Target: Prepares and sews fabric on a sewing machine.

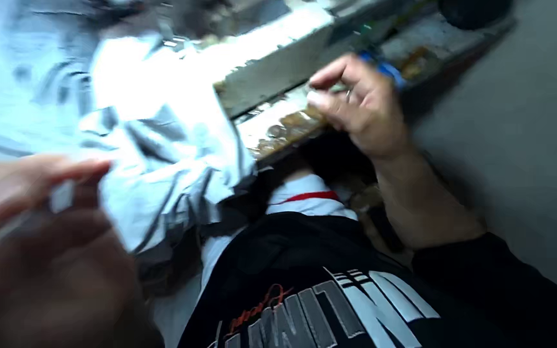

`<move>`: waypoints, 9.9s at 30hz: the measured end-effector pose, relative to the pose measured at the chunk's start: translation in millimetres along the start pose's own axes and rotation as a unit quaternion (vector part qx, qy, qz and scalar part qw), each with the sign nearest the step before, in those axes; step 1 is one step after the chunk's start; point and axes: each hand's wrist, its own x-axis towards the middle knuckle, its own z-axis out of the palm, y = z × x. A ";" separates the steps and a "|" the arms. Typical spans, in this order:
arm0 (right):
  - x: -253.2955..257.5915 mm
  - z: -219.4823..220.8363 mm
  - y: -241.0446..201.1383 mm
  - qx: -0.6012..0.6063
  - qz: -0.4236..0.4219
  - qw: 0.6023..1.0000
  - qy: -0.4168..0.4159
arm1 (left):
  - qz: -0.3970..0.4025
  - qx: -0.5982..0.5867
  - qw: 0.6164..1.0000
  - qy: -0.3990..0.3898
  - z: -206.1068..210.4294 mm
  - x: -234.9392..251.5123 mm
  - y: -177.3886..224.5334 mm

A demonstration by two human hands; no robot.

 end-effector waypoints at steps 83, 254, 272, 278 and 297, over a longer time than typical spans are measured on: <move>10.7 181.3 43.4 0.084 -0.138 0.980 -0.115 | -0.054 0.359 0.919 -0.156 -35.2 8.2 -92.3; 6.0 160.8 34.4 0.121 0.021 0.975 -0.187 | -0.062 0.304 0.944 -0.108 -38.3 7.6 -91.0; 6.5 161.4 33.8 0.127 0.019 0.973 -0.192 | -0.059 0.299 0.946 -0.111 -39.0 7.9 -89.9; 6.1 160.4 33.9 0.122 0.020 0.973 -0.195 | -0.055 0.298 0.947 -0.111 -38.6 7.6 -91.1; 5.8 159.0 34.4 0.121 0.015 0.974 -0.190 | -0.062 0.306 0.944 -0.109 -37.1 7.2 -89.9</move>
